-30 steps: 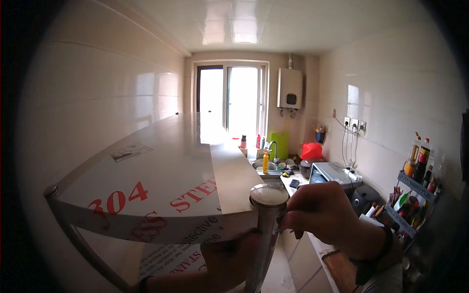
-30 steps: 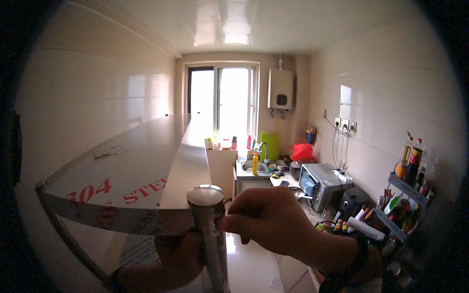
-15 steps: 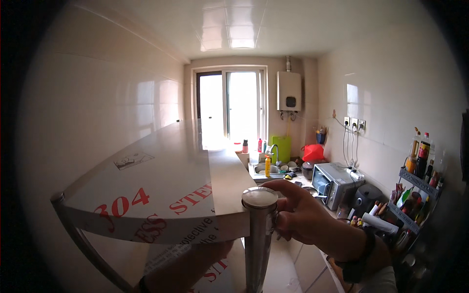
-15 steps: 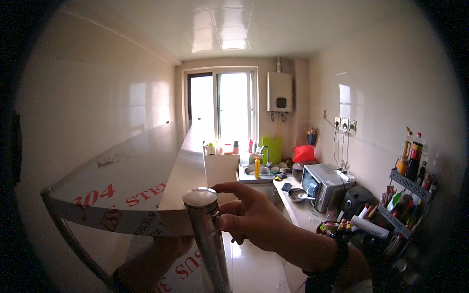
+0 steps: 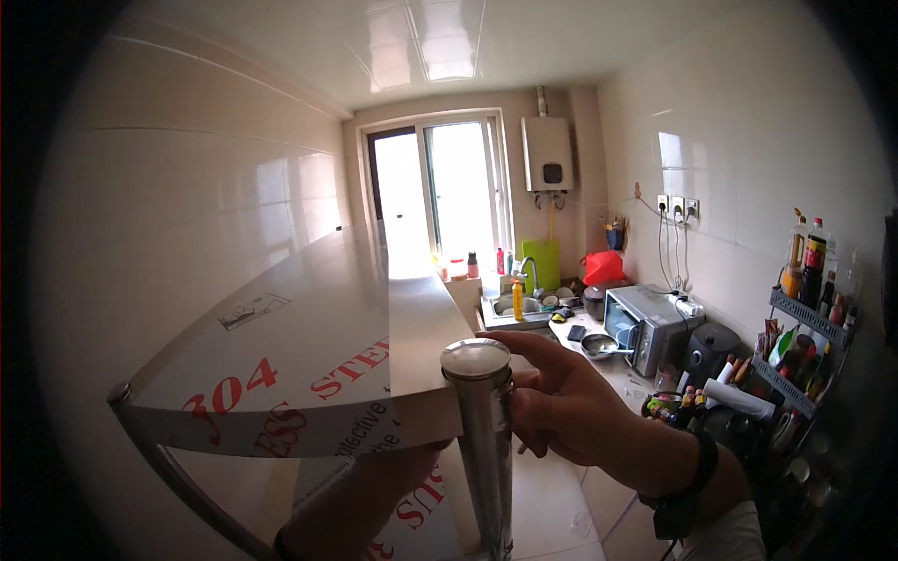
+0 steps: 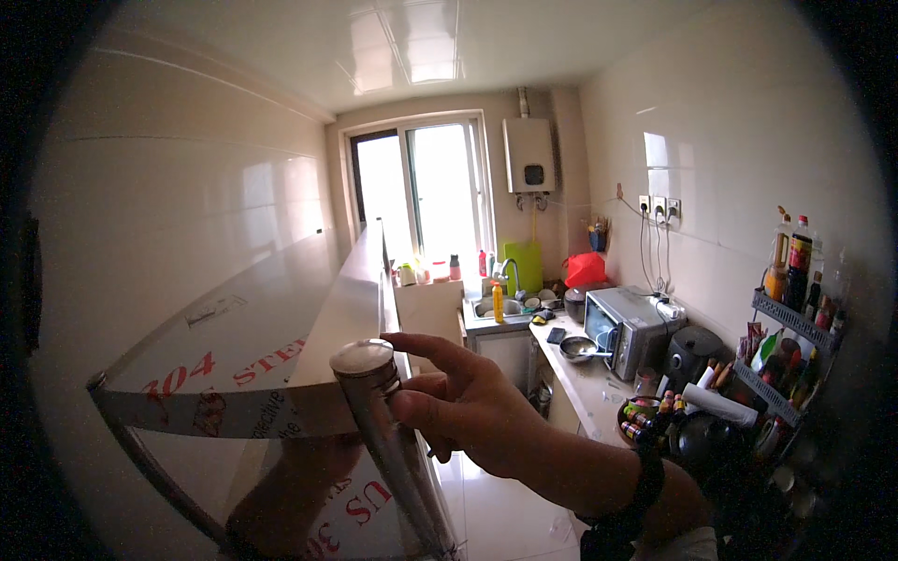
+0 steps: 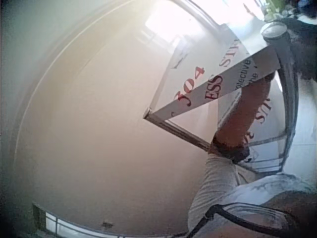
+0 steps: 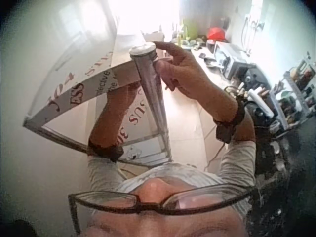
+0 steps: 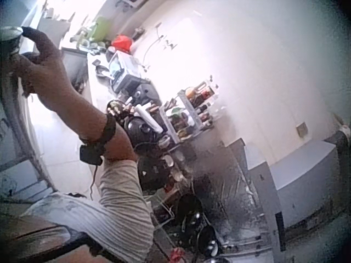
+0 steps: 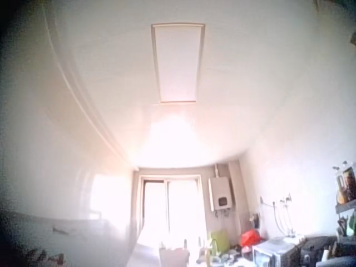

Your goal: Assembling a stainless steel storage shelf by screwing fasteners into the legs.

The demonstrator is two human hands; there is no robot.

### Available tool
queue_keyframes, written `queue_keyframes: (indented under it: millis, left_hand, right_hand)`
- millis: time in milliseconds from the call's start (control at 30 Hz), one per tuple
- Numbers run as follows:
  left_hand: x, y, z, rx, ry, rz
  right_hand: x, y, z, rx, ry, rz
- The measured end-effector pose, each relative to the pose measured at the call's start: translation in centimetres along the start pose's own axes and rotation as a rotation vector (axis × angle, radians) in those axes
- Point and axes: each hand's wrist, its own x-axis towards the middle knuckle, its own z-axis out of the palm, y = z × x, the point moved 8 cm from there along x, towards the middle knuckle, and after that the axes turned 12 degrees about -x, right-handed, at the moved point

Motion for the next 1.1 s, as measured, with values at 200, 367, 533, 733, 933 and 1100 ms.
queue_keyframes:
  millis: [200, 367, 533, 733, 933, 1100]
  left_hand:
    - [0.7, 1.0, -2.7, 0.093, -0.129, 0.149]
    - [1.0, 2.1, -4.1, 0.109, -0.207, 0.210]
    - [1.0, 3.0, -4.5, 0.158, -0.235, 0.247]
    - [0.9, 3.3, -4.3, 0.307, -0.238, 0.313]
    - [-0.4, 2.6, -3.3, 0.836, -0.134, 0.513]
    - [-0.6, 1.8, -2.5, 0.860, -0.176, 0.513]
  right_hand:
    - [-0.1, 0.0, 0.0, -0.041, 0.036, -0.016]
    - [-0.1, 0.0, 0.2, -0.076, 0.060, -0.012]
    - [0.0, 0.3, -0.1, -0.090, 0.080, 0.006]
    - [0.1, -0.1, 0.2, -0.030, 0.071, -0.060]
    - [0.0, 0.3, 0.1, 0.049, 0.055, -0.081]
    - [-0.1, 0.2, -0.2, 0.058, 0.074, -0.090]
